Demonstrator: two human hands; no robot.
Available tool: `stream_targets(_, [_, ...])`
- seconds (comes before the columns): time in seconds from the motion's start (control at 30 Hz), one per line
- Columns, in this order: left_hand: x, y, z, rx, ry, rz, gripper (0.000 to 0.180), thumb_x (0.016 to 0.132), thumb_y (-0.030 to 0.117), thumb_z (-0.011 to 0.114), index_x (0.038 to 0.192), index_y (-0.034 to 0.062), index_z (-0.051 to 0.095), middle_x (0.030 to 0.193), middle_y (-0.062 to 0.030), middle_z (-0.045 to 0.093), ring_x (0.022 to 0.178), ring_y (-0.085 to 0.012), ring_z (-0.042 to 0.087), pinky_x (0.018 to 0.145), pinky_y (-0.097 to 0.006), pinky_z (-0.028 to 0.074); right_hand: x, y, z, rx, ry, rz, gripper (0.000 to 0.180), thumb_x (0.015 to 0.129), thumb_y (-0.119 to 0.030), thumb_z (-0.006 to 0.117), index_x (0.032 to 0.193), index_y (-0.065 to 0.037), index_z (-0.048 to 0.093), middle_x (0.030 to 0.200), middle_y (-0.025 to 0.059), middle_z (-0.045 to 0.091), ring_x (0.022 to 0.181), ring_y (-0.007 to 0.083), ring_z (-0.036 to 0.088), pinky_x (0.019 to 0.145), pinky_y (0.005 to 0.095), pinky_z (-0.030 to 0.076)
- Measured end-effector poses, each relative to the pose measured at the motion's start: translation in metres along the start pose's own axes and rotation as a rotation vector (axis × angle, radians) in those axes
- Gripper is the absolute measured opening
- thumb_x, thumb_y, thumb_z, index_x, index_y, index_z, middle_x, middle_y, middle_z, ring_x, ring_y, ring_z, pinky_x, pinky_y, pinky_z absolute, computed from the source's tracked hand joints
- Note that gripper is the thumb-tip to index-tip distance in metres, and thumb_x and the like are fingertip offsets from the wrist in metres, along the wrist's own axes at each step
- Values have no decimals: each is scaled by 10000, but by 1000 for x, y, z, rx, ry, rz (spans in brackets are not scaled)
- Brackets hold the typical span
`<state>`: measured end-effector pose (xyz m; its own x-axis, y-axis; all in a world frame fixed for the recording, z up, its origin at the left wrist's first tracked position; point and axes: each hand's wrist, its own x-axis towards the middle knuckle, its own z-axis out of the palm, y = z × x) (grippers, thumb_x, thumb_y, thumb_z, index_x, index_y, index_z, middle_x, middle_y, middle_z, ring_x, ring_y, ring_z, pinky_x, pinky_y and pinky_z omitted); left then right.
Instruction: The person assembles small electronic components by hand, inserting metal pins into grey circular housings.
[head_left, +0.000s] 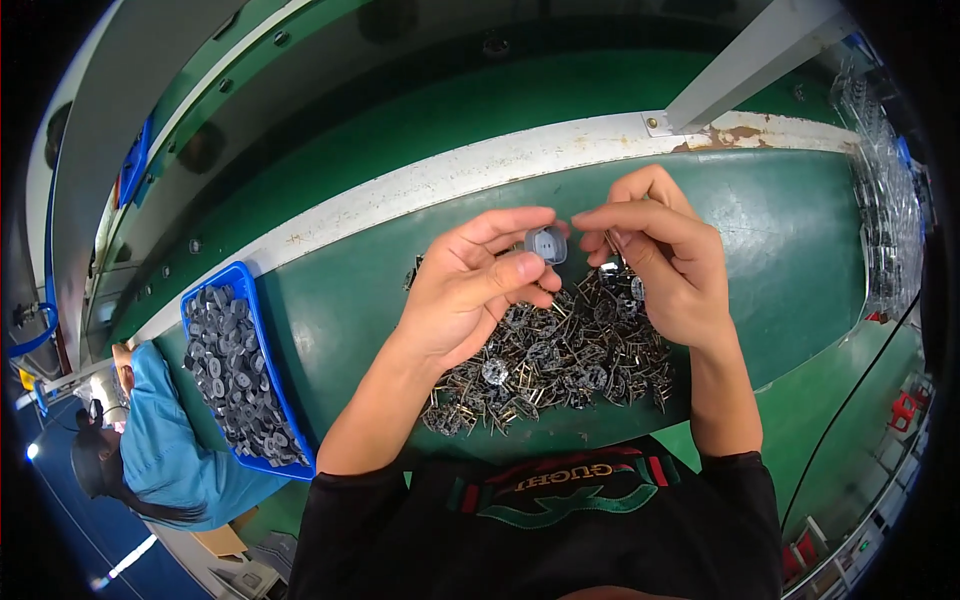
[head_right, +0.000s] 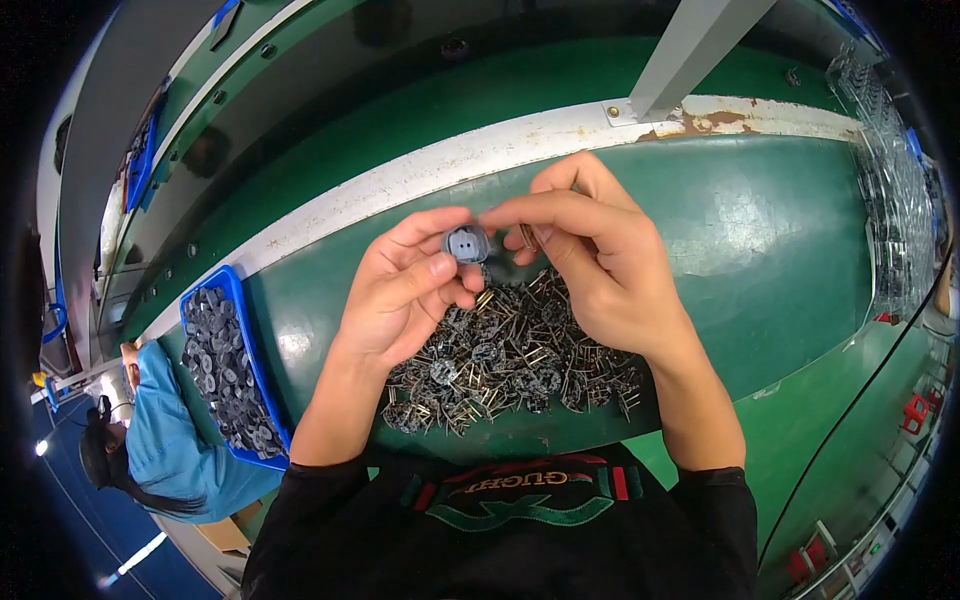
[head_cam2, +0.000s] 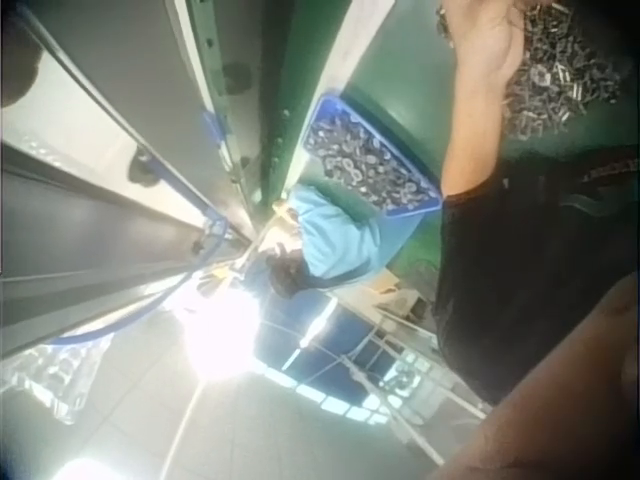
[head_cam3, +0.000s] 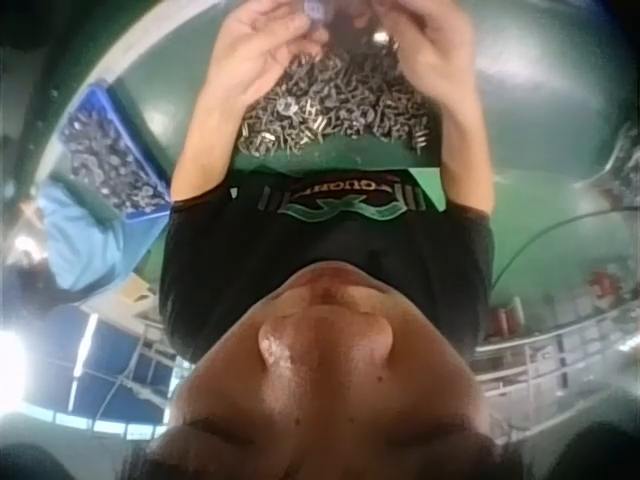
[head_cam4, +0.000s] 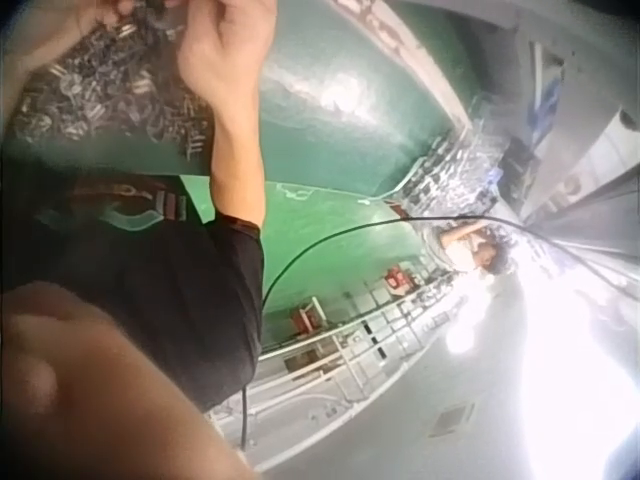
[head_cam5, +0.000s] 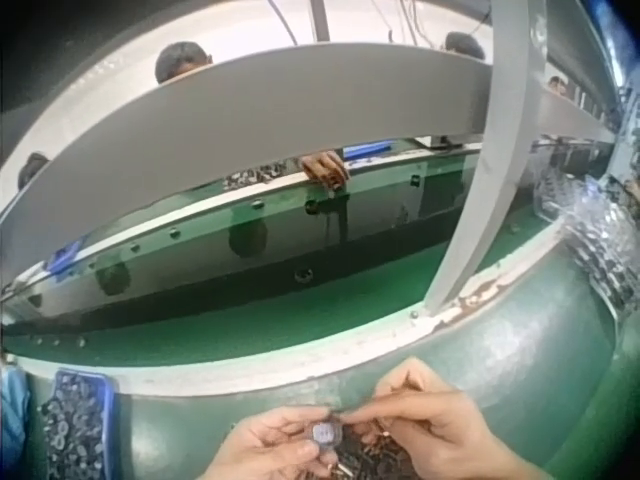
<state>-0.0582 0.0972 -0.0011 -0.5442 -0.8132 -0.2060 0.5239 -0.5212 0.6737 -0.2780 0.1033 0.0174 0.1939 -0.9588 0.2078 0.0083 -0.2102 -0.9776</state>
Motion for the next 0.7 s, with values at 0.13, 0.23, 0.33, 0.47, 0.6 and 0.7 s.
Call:
stream_targets(0.13, [1, 2, 2, -187, 32, 2, 301, 993, 39, 577, 1285, -34, 578, 1215, -179, 647, 1063, -253, 677, 971, -378, 569, 0, -2, 3, -223, 43, -23, 190, 891, 74, 629, 1054, 18, 710, 951, 77, 586, 807, 148, 622, 689, 257, 532])
stream_targets(0.23, [2, -1, 8, -52, 76, 91, 315, 992, 38, 564, 1299, -36, 556, 1264, -232, 612, 1103, -297, 666, 977, -382, 578, 0, 0, 5, -251, 61, -33, 140, 871, 58, 678, 1008, 34, 694, 950, 83, 597, 827, 145, 631, 687, 259, 542])
stream_targets(0.33, [3, 0, 13, -56, 126, 40, 334, 994, 31, 555, 1322, -35, 544, 1267, -223, 614, 1132, -284, 651, 998, -372, 566, -3, 0, 8, -34, 119, 112, 85, 874, 56, 685, 957, 44, 677, 957, 88, 608, 838, 145, 636, 702, 257, 547])
stream_targets(0.47, [2, -2, 11, -98, 103, 15, 391, 942, -28, 624, 1329, -27, 564, 1247, -167, 641, 1120, -216, 649, 1009, -377, 545, -1, -1, 10, 123, 168, -49, 91, 864, 51, 705, 947, 44, 667, 942, 92, 617, 825, 125, 634, 679, 252, 542])
stream_targets(0.6, [2, -7, 13, 44, 61, 100, 466, 868, -125, 663, 1317, -42, 570, 1258, -178, 641, 1095, -215, 665, 973, -338, 561, -3, -4, 8, -171, 148, -156, 128, 832, 72, 721, 941, 30, 668, 910, 93, 628, 765, 126, 630, 622, 261, 523])
stream_targets(0.7, [3, -12, 15, 110, 82, 151, 472, 836, -162, 677, 1285, -49, 587, 1264, -194, 640, 1105, -221, 664, 947, -325, 572, -2, -8, 12, -329, 151, -260, 146, 813, 74, 731, 934, 17, 673, 887, 92, 625, 721, 151, 624, 594, 271, 510])
